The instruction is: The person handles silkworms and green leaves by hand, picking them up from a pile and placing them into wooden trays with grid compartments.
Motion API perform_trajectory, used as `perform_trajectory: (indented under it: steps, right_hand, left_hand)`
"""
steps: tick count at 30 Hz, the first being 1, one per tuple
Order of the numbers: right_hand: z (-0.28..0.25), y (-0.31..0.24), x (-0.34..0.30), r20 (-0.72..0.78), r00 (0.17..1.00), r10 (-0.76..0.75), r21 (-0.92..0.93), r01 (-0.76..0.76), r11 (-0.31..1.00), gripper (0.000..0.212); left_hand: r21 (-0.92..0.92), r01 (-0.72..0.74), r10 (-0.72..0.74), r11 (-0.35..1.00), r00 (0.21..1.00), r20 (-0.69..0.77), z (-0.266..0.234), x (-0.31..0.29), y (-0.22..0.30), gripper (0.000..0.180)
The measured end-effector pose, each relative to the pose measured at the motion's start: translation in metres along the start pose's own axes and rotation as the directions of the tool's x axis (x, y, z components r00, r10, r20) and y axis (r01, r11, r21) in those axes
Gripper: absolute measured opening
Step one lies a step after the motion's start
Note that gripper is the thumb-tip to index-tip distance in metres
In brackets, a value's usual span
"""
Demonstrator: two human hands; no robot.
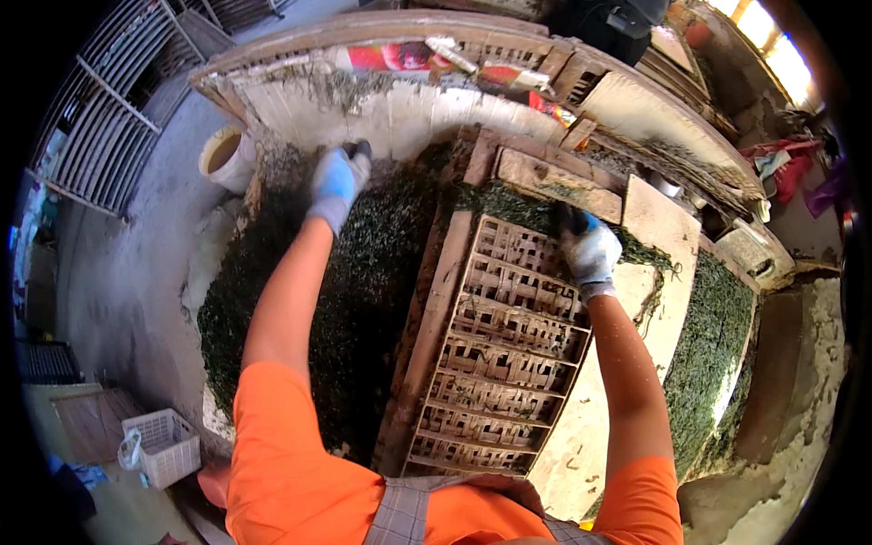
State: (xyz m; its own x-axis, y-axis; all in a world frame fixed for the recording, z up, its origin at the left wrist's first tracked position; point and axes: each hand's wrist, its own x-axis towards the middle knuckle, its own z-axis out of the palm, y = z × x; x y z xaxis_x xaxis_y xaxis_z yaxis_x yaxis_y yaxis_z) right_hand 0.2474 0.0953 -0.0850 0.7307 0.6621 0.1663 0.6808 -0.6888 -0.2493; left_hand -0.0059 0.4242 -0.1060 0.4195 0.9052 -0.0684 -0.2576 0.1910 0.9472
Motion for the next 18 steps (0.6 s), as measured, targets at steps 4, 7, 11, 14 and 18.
perform_trajectory:
  steps: [4, 7, 11, 14, 18]
  right_hand:
    - [0.010, 0.001, 0.004, -0.067, 0.996, -0.062, 0.071, 0.067, 0.995, 0.038]
    - [0.005, -0.017, 0.004, -0.065, 0.997, -0.048, 0.062, 0.053, 0.997, 0.038]
    - [0.004, -0.007, 0.002, -0.155, 0.983, -0.103, 0.081, 0.116, 0.990, 0.039]
    - [0.008, 0.009, 0.000, -0.181, 0.979, -0.096, 0.076, 0.111, 0.991, 0.039]
    - [0.002, -0.010, 0.003, -0.076, 0.996, -0.051, 0.018, 0.052, 0.998, 0.048]
  left_hand:
    - [0.729, -0.259, 0.078, 0.633, 0.959, 0.273, 0.006, 0.015, -0.072, 0.025]
    - [0.848, -0.289, 0.138, 0.445, 0.957, 0.254, 0.015, 0.024, -0.168, 0.022]
    - [0.212, 0.131, -0.161, 0.969, 0.978, 0.132, -0.057, 0.006, -0.167, 0.018]
    - [0.994, -0.023, -0.281, 0.104, 0.958, 0.052, -0.031, -0.105, -0.051, 0.045]
    - [0.995, 0.057, -0.333, -0.080, 0.940, -0.080, -0.013, -0.179, -0.062, 0.095]
